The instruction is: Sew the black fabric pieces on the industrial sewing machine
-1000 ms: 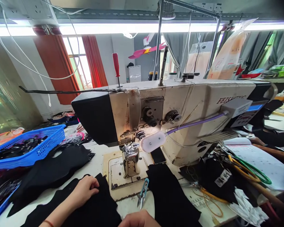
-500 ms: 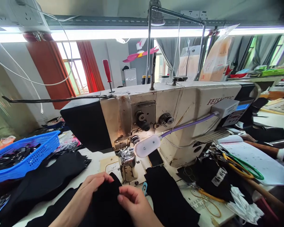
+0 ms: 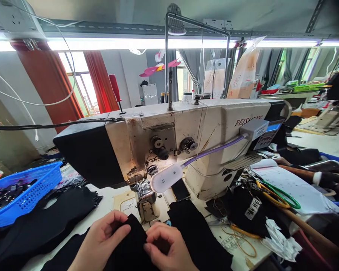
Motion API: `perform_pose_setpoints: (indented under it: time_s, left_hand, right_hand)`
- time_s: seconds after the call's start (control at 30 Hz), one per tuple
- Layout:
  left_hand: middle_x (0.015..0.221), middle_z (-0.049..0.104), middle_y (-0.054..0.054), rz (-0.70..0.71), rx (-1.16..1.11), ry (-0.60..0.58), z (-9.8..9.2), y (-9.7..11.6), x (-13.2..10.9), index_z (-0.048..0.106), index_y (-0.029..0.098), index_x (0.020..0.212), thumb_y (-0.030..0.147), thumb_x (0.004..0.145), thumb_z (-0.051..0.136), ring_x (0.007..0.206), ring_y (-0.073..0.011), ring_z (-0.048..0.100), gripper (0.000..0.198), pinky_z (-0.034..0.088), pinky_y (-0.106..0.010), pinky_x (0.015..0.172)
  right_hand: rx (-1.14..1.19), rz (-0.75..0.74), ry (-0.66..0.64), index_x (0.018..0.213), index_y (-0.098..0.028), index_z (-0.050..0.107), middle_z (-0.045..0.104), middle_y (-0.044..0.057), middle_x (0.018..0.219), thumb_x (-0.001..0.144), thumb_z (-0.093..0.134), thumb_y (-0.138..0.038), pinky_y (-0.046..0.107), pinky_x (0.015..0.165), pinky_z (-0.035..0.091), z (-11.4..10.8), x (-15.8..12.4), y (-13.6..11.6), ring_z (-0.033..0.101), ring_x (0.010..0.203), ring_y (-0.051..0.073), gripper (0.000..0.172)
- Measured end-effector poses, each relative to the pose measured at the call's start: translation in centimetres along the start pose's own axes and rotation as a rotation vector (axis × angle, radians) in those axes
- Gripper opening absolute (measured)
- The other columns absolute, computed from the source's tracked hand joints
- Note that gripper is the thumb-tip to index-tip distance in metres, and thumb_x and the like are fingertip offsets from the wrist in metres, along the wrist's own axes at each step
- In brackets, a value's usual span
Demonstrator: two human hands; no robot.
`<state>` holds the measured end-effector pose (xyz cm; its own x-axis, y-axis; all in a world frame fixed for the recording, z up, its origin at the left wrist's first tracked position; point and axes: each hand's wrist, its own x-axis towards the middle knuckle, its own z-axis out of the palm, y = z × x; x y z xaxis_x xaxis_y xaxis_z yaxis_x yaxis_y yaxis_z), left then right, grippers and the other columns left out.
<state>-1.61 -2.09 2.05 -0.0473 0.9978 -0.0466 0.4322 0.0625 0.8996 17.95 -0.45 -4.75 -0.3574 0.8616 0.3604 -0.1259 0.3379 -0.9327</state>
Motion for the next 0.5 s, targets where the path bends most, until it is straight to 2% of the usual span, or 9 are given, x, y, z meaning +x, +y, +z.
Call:
perform_pose_setpoints:
  time_s: [0.13, 0.27, 0.37, 0.5]
  left_hand:
    - [0.077, 0.067, -0.003, -0.042, -0.147, -0.018, 0.2, -1.1, 0.3, 0.068, 0.019, 0.083, 0.064, 0.065, 0.068, 0.070, -0.0171, 0.059, 0.048, 0.049, -0.027, 0.065]
    - [0.075, 0.071, -0.003, -0.100, -0.177, 0.098, 0.5, -1.8, 0.5, 0.073, 0.019, 0.080, 0.062, 0.053, 0.077, 0.071, -0.0189, 0.061, 0.051, 0.049, -0.026, 0.064]
    - [0.075, 0.073, -0.003, -0.127, -0.250, 0.125, 1.0, -1.4, 0.2, 0.073, 0.019, 0.080, 0.058, 0.054, 0.078, 0.068, -0.0187, 0.063, 0.047, 0.050, -0.026, 0.061]
    - [0.078, 0.074, -0.003, -0.157, -0.324, 0.178, 1.7, -0.4, -0.3, 0.073, 0.020, 0.078, 0.054, 0.054, 0.079, 0.070, -0.0192, 0.065, 0.043, 0.051, -0.026, 0.063]
  right_hand:
    - [-0.007, 0.014, 0.069, 0.072, -0.014, 0.065, 0.065, 0.008, 0.084, 0.076, 0.061, -0.023, 0.024, 0.066, 0.046, 0.2, -0.6, 0.5, 0.059, 0.073, 0.014, 0.011]
    - [-0.010, 0.042, 0.138, 0.067, -0.014, 0.067, 0.066, 0.008, 0.079, 0.074, 0.065, -0.025, 0.024, 0.065, 0.046, 0.5, -1.1, 0.3, 0.060, 0.070, 0.014, 0.013]
    - [0.012, 0.050, 0.231, 0.065, -0.015, 0.066, 0.066, 0.008, 0.078, 0.074, 0.065, -0.029, 0.024, 0.061, 0.045, 0.8, -1.3, 0.3, 0.059, 0.068, 0.014, 0.017]
    - [-0.005, 0.021, 0.243, 0.065, -0.016, 0.064, 0.066, 0.009, 0.078, 0.076, 0.061, -0.026, 0.024, 0.062, 0.046, 1.2, -1.6, 0.8, 0.061, 0.071, 0.016, 0.015]
